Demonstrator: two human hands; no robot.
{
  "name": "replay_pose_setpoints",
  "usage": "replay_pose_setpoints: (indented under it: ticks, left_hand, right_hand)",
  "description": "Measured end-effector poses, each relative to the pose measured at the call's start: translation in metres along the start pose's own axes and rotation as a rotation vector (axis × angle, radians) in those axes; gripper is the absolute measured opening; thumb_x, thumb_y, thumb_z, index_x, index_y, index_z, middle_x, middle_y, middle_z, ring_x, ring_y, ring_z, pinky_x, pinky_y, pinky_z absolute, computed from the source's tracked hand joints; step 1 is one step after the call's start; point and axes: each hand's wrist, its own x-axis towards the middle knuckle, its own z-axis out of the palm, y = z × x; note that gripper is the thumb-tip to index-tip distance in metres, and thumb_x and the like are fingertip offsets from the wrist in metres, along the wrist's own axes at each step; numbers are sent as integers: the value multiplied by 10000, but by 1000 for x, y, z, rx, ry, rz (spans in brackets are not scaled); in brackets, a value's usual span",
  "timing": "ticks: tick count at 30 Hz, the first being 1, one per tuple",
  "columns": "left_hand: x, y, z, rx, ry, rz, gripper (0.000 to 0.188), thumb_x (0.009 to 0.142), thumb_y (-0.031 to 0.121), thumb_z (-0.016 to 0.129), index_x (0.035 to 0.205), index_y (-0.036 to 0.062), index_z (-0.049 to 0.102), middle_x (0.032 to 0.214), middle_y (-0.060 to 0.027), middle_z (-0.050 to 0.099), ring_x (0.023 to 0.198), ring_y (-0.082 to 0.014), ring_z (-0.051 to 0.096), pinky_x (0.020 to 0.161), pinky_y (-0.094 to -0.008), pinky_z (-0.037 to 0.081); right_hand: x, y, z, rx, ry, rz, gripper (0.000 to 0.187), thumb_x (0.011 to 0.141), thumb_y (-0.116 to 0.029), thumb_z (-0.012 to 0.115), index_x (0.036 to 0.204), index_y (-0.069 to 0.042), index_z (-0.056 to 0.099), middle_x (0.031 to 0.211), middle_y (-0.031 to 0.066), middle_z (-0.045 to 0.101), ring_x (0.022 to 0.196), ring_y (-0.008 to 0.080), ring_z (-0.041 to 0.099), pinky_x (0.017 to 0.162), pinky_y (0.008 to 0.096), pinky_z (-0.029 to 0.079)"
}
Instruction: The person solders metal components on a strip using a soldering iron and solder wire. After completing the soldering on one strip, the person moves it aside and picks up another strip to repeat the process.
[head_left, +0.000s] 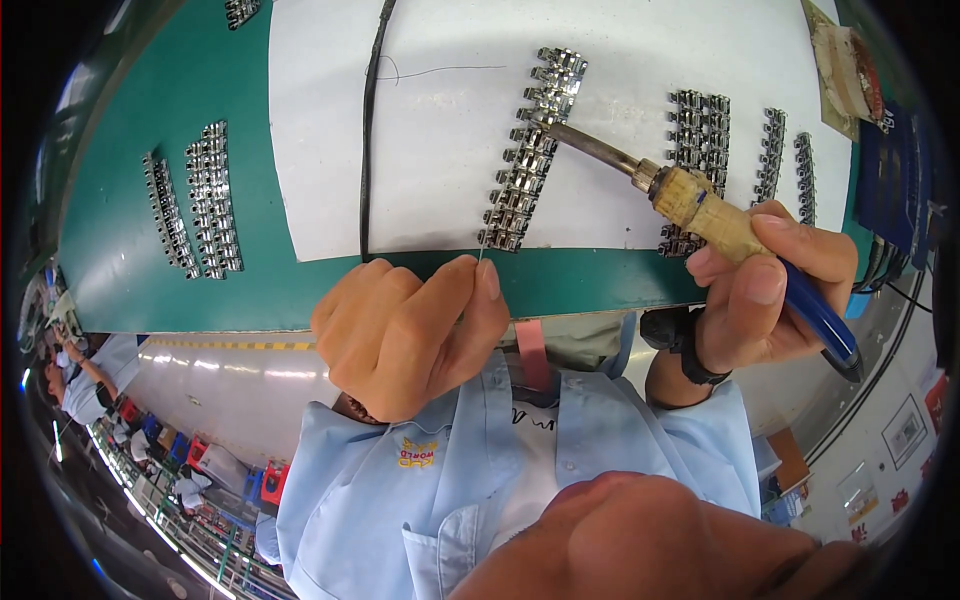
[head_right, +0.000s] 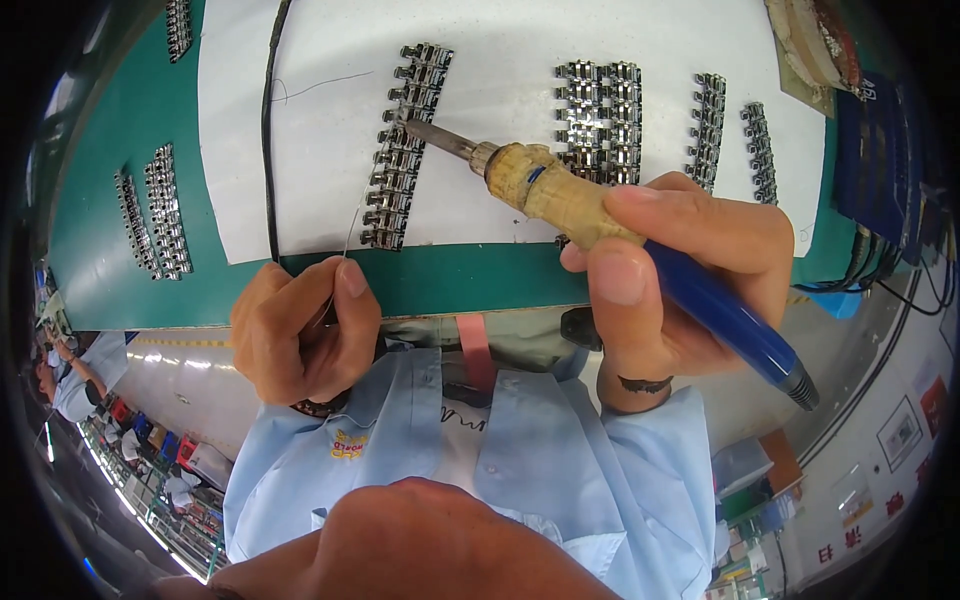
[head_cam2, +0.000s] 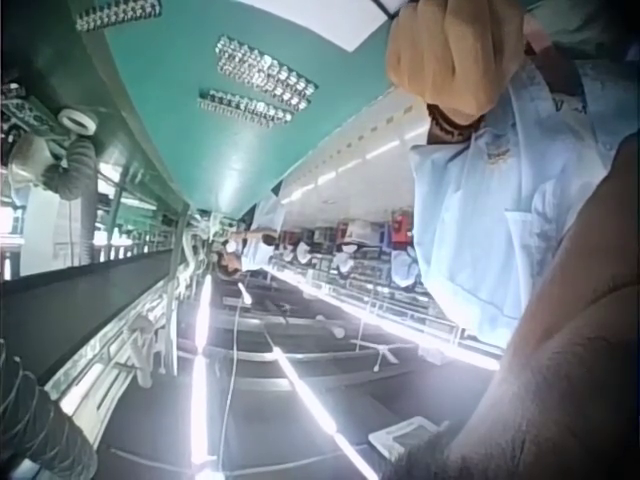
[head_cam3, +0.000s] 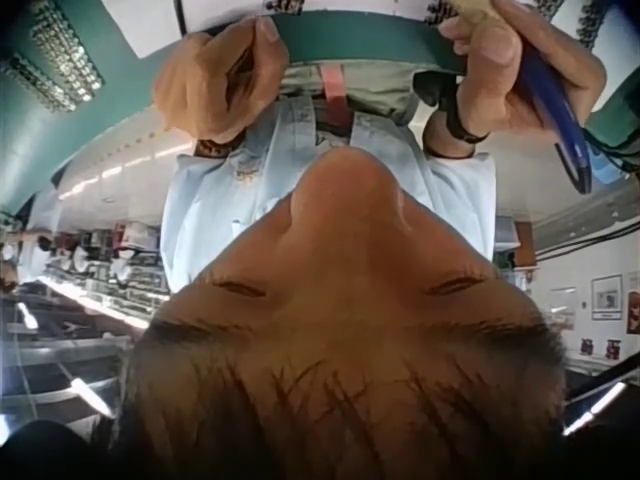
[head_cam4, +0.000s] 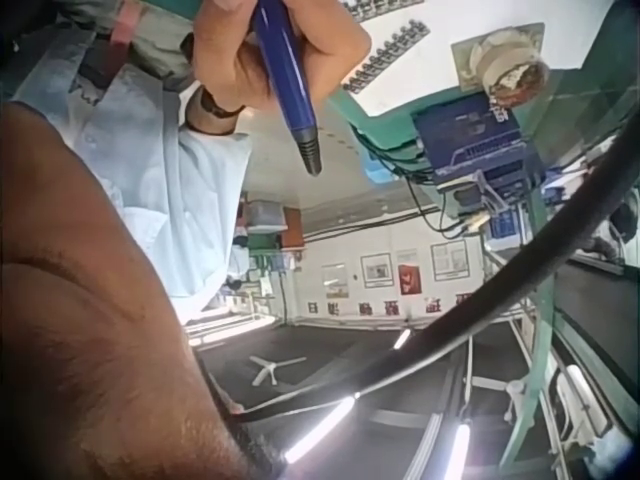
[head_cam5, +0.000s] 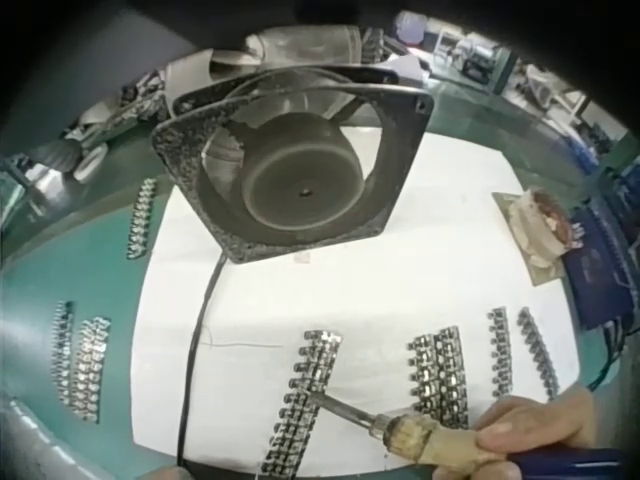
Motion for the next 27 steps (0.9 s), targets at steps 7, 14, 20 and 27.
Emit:
replay_pose_setpoints:
  ticks: [7, 14, 20, 27]
  left_hand:
    - [-5, -1, 5, -37, 154, 28, 181, 664, -41, 719, 788, 1, 595, 487, 2, 452, 377, -108, 289, 366, -245, 197]
    - [-4, 1, -1, -43, 13, 3, 181, 712, -54, 700, 825, -16, 565, 494, -10, 471, 388, -93, 293, 381, -243, 220]
    - [-3, 2, -1, -39, 2, -1, 186, 712, -56, 699, 833, -14, 563, 493, -11, 474, 389, -95, 303, 381, -244, 226]
    - [-3, 1, -2, -31, -6, -3, 193, 711, -60, 700, 841, -15, 563, 507, -19, 497, 389, -97, 309, 379, -243, 234]
  right_hand:
    - [-11, -6, 1, -50, 133, -28, 429, 793, -293, 758, 993, -4, 511, 694, 122, 602, 529, 153, 594, 497, 247, 483]
    - [-4, -3, -29, -23, -252, -114, 471, 795, -341, 745, 1107, -35, 569, 708, 153, 632, 552, 192, 622, 536, 249, 490]
    - [-3, -10, -17, -69, -214, -29, 430, 773, -298, 776, 1088, -49, 622, 670, 155, 635, 561, 206, 627, 531, 254, 489]
    - [1, -6, -6, -209, -190, -153, 407, 875, -326, 649, 1014, 33, 517, 594, 121, 617, 486, 152, 615, 494, 232, 497]
